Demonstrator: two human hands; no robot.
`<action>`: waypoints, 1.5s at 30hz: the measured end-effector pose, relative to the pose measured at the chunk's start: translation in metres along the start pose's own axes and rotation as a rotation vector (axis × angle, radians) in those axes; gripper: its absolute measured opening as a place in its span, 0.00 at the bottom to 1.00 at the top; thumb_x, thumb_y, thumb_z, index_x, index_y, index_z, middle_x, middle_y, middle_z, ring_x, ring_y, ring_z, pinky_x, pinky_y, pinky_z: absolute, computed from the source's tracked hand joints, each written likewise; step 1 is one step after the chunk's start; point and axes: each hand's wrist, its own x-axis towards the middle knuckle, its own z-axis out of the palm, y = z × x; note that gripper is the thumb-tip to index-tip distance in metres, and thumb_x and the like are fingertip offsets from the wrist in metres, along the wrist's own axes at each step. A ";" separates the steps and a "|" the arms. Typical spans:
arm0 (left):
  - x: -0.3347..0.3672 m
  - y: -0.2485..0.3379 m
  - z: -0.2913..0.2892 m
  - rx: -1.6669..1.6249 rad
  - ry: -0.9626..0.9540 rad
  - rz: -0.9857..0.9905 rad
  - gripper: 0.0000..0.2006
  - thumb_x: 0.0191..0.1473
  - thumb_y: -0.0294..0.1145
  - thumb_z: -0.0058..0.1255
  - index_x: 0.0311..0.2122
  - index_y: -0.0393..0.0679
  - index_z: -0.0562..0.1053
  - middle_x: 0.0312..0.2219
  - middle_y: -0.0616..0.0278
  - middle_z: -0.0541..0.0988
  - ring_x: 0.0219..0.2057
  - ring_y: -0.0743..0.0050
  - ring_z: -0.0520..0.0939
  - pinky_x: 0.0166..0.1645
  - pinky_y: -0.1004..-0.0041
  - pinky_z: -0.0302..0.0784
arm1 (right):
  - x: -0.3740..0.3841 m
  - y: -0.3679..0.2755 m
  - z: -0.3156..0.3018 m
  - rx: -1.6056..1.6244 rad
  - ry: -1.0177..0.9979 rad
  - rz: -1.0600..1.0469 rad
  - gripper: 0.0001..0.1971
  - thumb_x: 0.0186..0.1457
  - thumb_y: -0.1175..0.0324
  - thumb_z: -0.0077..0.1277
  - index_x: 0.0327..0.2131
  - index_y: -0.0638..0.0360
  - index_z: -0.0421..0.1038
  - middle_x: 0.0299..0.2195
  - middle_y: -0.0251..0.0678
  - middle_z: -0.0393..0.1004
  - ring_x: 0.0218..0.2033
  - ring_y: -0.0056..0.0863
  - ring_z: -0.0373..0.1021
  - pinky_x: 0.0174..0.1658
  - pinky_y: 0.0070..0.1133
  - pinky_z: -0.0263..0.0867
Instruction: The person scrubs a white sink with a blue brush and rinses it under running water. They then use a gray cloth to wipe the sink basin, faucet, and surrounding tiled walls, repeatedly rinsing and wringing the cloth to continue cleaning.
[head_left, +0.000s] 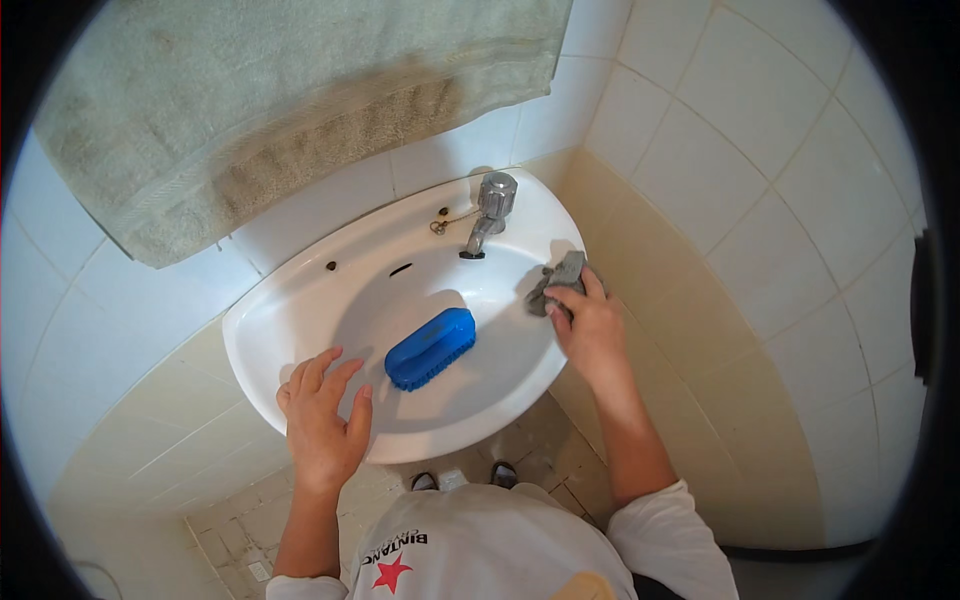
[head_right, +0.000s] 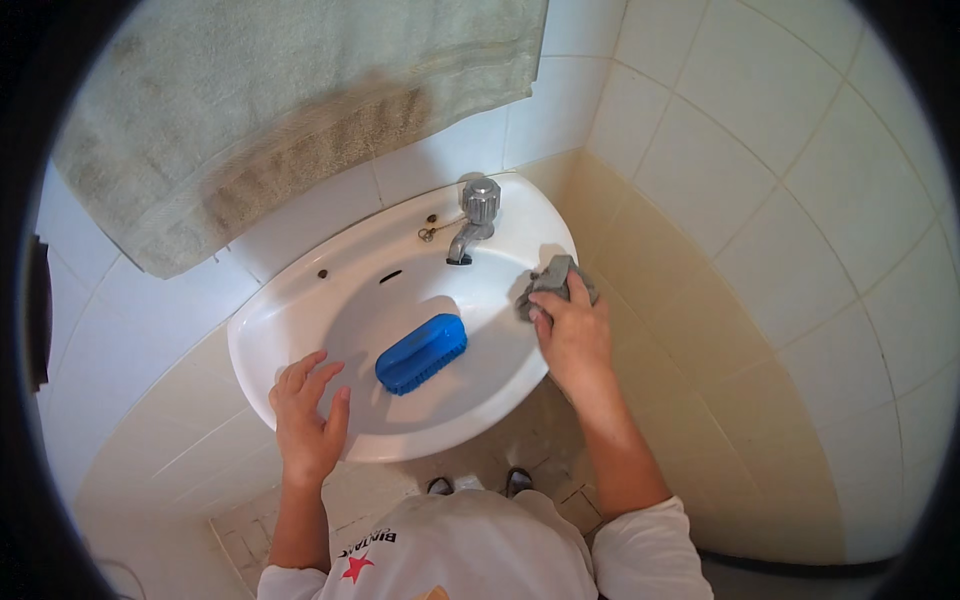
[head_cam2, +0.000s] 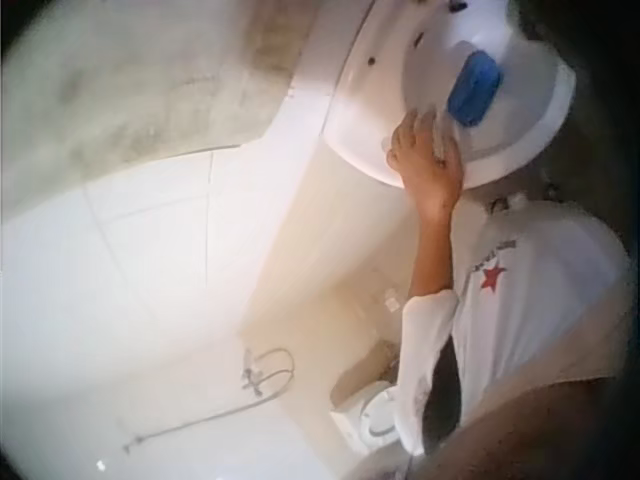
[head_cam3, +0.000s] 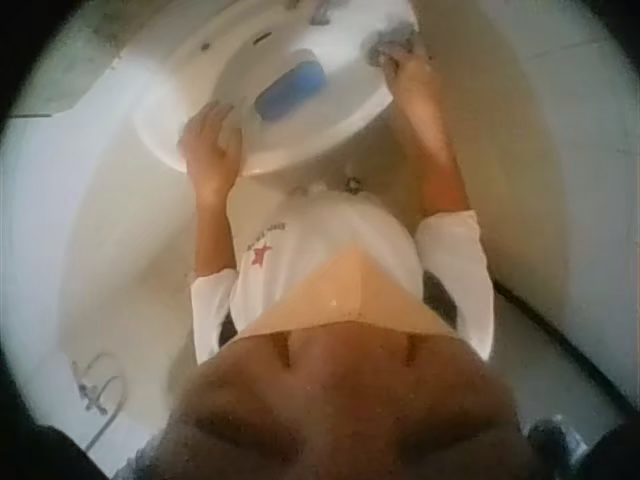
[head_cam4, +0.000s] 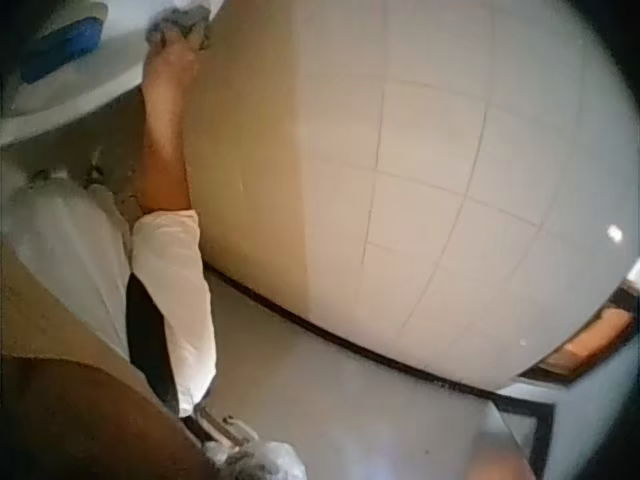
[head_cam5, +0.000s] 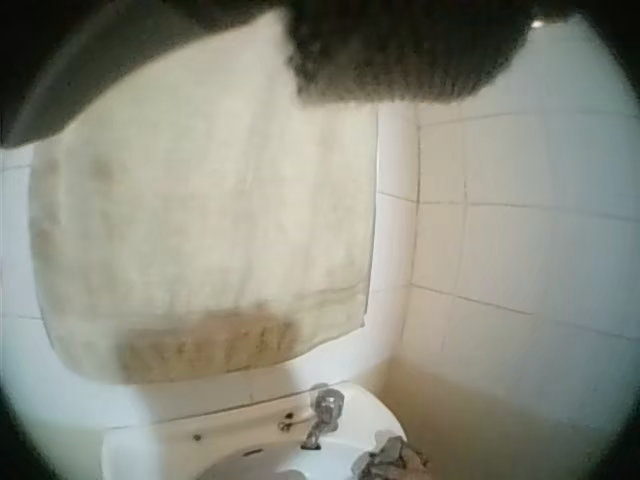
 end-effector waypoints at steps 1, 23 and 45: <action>0.000 -0.001 -0.001 -0.005 0.017 -0.002 0.13 0.45 0.30 0.55 0.39 0.44 0.77 0.46 0.57 0.75 0.48 0.56 0.72 0.52 0.60 0.58 | 0.016 0.002 0.001 -0.036 -0.037 -0.043 0.10 0.49 0.66 0.58 0.37 0.44 0.77 0.52 0.45 0.67 0.49 0.55 0.63 0.54 0.39 0.61; 0.004 -0.002 -0.002 0.030 0.002 -0.065 0.06 0.48 0.30 0.52 0.33 0.44 0.77 0.35 0.62 0.80 0.43 0.60 0.76 0.49 0.60 0.59 | 0.136 0.050 0.044 -0.044 0.057 -0.099 0.10 0.54 0.59 0.52 0.42 0.37 0.73 0.49 0.35 0.69 0.43 0.45 0.69 0.46 0.35 0.68; 0.004 -0.014 0.010 0.058 0.018 -0.092 0.07 0.45 0.32 0.54 0.32 0.45 0.77 0.34 0.60 0.80 0.42 0.56 0.75 0.49 0.62 0.63 | -0.311 0.222 0.001 1.887 0.262 1.094 0.20 0.62 0.55 0.38 0.53 0.53 0.64 0.46 0.37 0.72 0.48 0.36 0.69 0.52 0.36 0.65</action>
